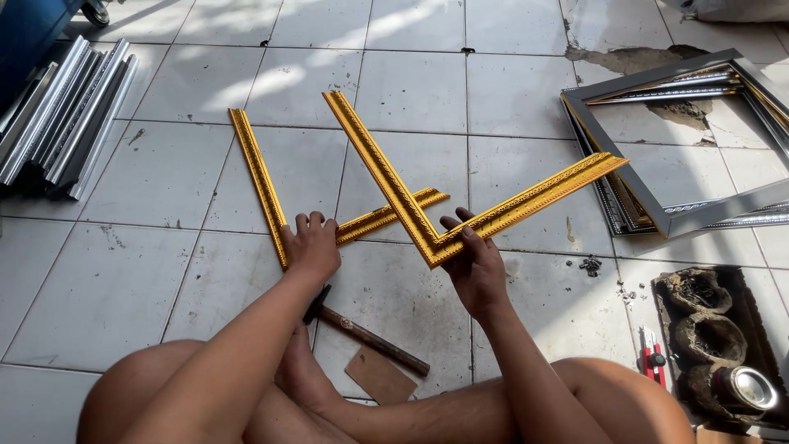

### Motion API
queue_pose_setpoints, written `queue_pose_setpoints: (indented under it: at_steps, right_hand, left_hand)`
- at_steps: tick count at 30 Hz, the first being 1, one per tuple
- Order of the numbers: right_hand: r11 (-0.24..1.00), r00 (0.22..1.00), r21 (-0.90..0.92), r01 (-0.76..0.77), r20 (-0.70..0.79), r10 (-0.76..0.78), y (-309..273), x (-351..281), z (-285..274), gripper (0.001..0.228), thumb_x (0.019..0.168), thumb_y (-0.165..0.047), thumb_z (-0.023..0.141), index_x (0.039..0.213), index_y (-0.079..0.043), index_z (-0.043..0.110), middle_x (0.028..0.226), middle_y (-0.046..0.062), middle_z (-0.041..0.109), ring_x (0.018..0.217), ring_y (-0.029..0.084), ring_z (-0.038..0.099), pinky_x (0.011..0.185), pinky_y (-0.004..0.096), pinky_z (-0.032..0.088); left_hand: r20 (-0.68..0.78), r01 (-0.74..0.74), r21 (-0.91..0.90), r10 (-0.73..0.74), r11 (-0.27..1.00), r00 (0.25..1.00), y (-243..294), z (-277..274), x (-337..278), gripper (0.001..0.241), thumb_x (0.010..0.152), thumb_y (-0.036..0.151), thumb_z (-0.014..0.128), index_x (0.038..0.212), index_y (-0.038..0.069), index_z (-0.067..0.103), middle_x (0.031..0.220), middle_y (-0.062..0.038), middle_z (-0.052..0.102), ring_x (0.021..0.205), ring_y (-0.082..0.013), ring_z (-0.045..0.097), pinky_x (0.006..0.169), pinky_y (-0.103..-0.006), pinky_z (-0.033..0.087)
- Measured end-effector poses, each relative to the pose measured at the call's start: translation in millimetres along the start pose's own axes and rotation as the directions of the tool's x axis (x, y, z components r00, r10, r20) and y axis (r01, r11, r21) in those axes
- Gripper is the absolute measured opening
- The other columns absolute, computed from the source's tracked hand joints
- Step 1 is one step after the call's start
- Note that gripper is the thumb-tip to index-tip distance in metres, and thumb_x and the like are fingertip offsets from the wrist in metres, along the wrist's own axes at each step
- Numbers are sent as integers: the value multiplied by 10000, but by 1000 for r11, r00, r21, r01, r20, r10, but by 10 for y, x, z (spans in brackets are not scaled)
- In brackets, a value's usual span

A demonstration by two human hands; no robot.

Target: Assembling a gold-colored picture frame by applying glue to mitered corners and joining the pieces together while sitting on the floor.

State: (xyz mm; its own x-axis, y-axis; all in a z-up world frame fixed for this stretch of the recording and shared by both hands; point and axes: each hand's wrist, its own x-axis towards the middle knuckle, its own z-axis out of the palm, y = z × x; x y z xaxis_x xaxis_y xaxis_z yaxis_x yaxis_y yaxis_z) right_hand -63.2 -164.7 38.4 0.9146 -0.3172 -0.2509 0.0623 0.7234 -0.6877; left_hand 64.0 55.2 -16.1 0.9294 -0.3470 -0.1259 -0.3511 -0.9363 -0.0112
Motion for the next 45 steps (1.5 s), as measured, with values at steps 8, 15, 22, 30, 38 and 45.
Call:
queue_pose_setpoints:
  at_steps: [8, 15, 22, 30, 38, 45]
  right_hand:
    - [978, 976, -84, -192, 88, 199, 153, 74, -69, 516, 829, -320, 459, 1263, -42, 430, 870, 77, 605, 768, 239, 595, 713, 411, 497]
    - [960, 970, -146, -239, 4, 242, 114, 33, -92, 508, 886, -368, 403, 1237, -6, 462, 651, 35, 571, 577, 194, 617, 621, 395, 547]
    - [949, 955, -122, -289, -103, 278, 38, -70, 51, 753, 852, -594, 227, 1233, 15, 453, 713, 34, 530, 653, 199, 612, 753, 429, 533]
    - [875, 898, -203, -440, -81, 433, 65, -97, 207, 808, 836, -613, 86, 1338, -19, 305, 1298, 186, 431, 1167, 380, 434, 926, 502, 388]
    - [801, 846, -328, -501, 9, 533, 167, -36, 196, 830, 813, -640, 89, 1330, -44, 346, 1284, 189, 447, 1132, 388, 462, 887, 484, 415]
    - [693, 760, -478, -540, 75, 645, 259, 107, -98, 781, 796, -585, 394, 1338, -29, 310, 1077, 228, 522, 852, 381, 622, 619, 390, 554]
  left_hand:
    - [367, 313, -878, -88, -363, 926, 24, -1081, -582, 804, 721, 463, 629, 1298, 64, 235, 1038, -98, 260, 887, -222, 307, 730, -358, 294]
    - [467, 147, -727, -327, -670, 822, -207, -1085, -823, 488, 749, 592, 533, 720, 124, 399, 521, 65, 181, 413, -78, 191, 430, -235, 185]
    - [441, 59, -777, -474, -627, 762, -462, -603, -390, 334, 828, 418, 533, 701, 155, 369, 498, 75, 181, 376, -102, 234, 406, -273, 205]
    - [359, 70, -850, -477, -522, 802, 85, -468, -306, 237, 801, 303, 455, 634, 135, 465, 503, -24, 476, 463, -152, 515, 437, -259, 344]
    - [138, 94, -970, -187, -223, 973, 645, -608, -537, 294, 845, 291, 411, 1038, 78, 472, 1013, -108, 614, 844, -191, 598, 652, -277, 452]
    - [-84, -277, -677, 302, 682, 950, 698, -511, -400, 529, 822, -37, 389, 1293, 204, 380, 1329, -107, 381, 1245, -337, 332, 994, -506, 290]
